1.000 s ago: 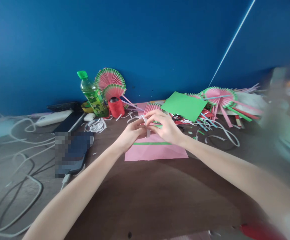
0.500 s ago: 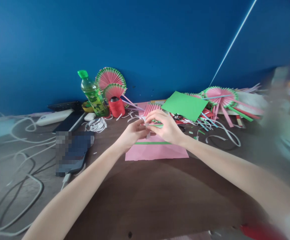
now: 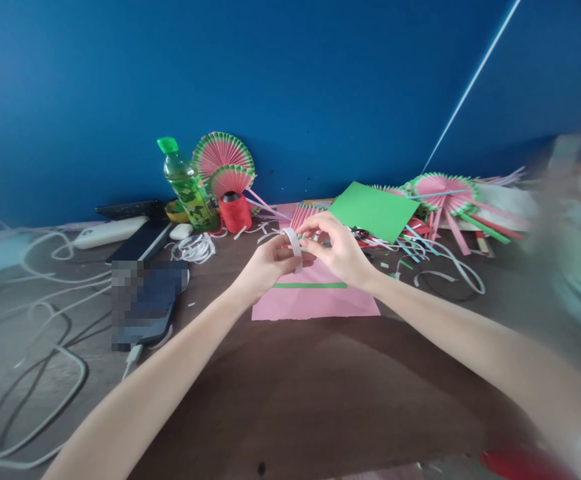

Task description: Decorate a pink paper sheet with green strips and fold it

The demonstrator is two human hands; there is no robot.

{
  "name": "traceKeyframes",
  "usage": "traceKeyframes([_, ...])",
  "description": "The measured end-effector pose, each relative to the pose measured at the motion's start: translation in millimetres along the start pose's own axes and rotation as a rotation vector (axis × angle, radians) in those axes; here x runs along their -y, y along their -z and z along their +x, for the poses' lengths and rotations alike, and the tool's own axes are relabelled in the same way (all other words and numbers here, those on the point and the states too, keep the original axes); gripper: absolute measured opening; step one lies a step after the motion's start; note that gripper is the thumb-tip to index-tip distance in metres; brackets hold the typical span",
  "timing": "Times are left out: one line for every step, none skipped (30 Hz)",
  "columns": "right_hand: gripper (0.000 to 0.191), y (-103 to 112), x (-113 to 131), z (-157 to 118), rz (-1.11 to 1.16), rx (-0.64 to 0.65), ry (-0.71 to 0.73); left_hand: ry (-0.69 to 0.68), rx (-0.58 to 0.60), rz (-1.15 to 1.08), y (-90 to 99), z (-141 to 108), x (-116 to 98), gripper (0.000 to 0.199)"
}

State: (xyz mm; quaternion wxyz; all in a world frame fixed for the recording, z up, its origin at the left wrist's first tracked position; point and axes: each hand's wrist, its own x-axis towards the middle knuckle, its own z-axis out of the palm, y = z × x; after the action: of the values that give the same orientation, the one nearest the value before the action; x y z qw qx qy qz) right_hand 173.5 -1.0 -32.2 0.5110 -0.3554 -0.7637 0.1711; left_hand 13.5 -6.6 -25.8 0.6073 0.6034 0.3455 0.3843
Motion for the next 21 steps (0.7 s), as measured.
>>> traceKeyframes([0.006, -0.4, -0.5, 0.2, -0.014, 0.000, -0.013, -0.013, 0.004, 0.004, -0.8, -0.2, 0.2, 0.034])
traceKeyframes([0.003, -0.7, -0.7, 0.4, -0.018, 0.003, -0.023, -0.026, 0.006, 0.008, -1.4, -0.4, 0.4, 0.034])
traceKeyframes([0.001, -0.8, -0.6, 0.7, -0.017, 0.004, -0.032, -0.034, 0.008, 0.016, -1.9, -0.6, 0.7, 0.034])
traceKeyframes([0.001, -0.9, -0.2, 0.8, -0.014, 0.002, -0.039, -0.041, 0.008, 0.032, -2.2, -0.8, 0.8, 0.033])
traceKeyframes([0.002, -0.9, 0.4, 0.9, -0.011, -0.005, -0.047, -0.049, 0.003, 0.056, -2.3, -1.0, 0.9, 0.030])
traceKeyframes([0.003, -0.8, 1.3, 1.0, -0.009, -0.010, -0.055, -0.060, -0.011, 0.091, -2.2, -1.3, 1.0, 0.026])
traceKeyframes([0.004, -0.7, 2.3, 0.9, -0.010, -0.011, -0.064, -0.078, -0.035, 0.139, -2.0, -1.6, 0.9, 0.020])
traceKeyframes([0.005, -0.7, 3.4, 0.7, -0.012, -0.008, -0.073, -0.100, -0.067, 0.199, -1.8, -2.0, 0.7, 0.015])
traceKeyframes([0.005, -0.7, 4.6, 0.3, -0.015, -0.004, -0.080, -0.126, -0.104, 0.274, -1.6, -2.5, 0.3, 0.015])
traceKeyframes([0.006, -1.0, 5.7, -0.3, -0.020, 0.000, -0.083, -0.151, -0.143, 0.363, -1.5, -3.1, -0.2, 0.017])
traceKeyframes([0.006, -1.3, 6.8, -0.9, -0.027, 0.003, -0.082, -0.169, -0.179, 0.462, -1.5, -3.8, -0.7, 0.020])
traceKeyframes([0.007, -1.8, 7.9, -1.7, -0.036, 0.002, -0.078, -0.180, -0.210, 0.560, -1.8, -4.5, -1.3, 0.023])
traceKeyframes([0.008, -2.3, 9.0, -2.4, -0.046, -0.003, -0.073, -0.184, -0.234, 0.648, -2.4, -5.4, -1.9, 0.026])
traceKeyframes([0.009, -2.9, 10.1, -3.2, -0.055, -0.007, -0.070, -0.184, -0.255, 0.715, -3.1, -6.2, -2.4, 0.027])
traceKeyframes([0.010, -3.6, 11.2, -4.1, -0.063, -0.013, -0.066, -0.184, -0.272, 0.758, -4.0, -7.0, -2.8, 0.027])
traceKeyframes([0.010, -4.2, 12.1, -4.8, -0.069, -0.020, -0.064, -0.188, -0.285, 0.776, -5.0, -7.6, -3.0, 0.028])
traceKeyframes([0.011, -4.9, 12.8, -5.6, -0.071, -0.026, -0.061, -0.195, -0.294, 0.773, -5.9, -8.2, -3.0, 0.028])
traceKeyframes([0.011, -5.5, 13.4, -6.4, -0.071, -0.033, -0.057, -0.205, -0.301, 0.758, -6.8, -8.7, -2.9, 0.028])
traceKeyframes([0.010, -6.2, 13.7, -7.1, -0.069, -0.038, -0.052, -0.214, -0.304, 0.737, -7.6, -9.0, -2.6, 0.028])
traceKeyframes([0.010, -6.7, 13.9, -7.8, -0.066, -0.044, -0.048, -0.221, -0.305, 0.710, -8.2, -9.3, -2.3, 0.027])
traceKeyframes([0.010, -7.3, 14.0, -8.4, -0.061, -0.051, -0.042, -0.224, -0.307, 0.682, -8.9, -9.6, -1.9, 0.027])
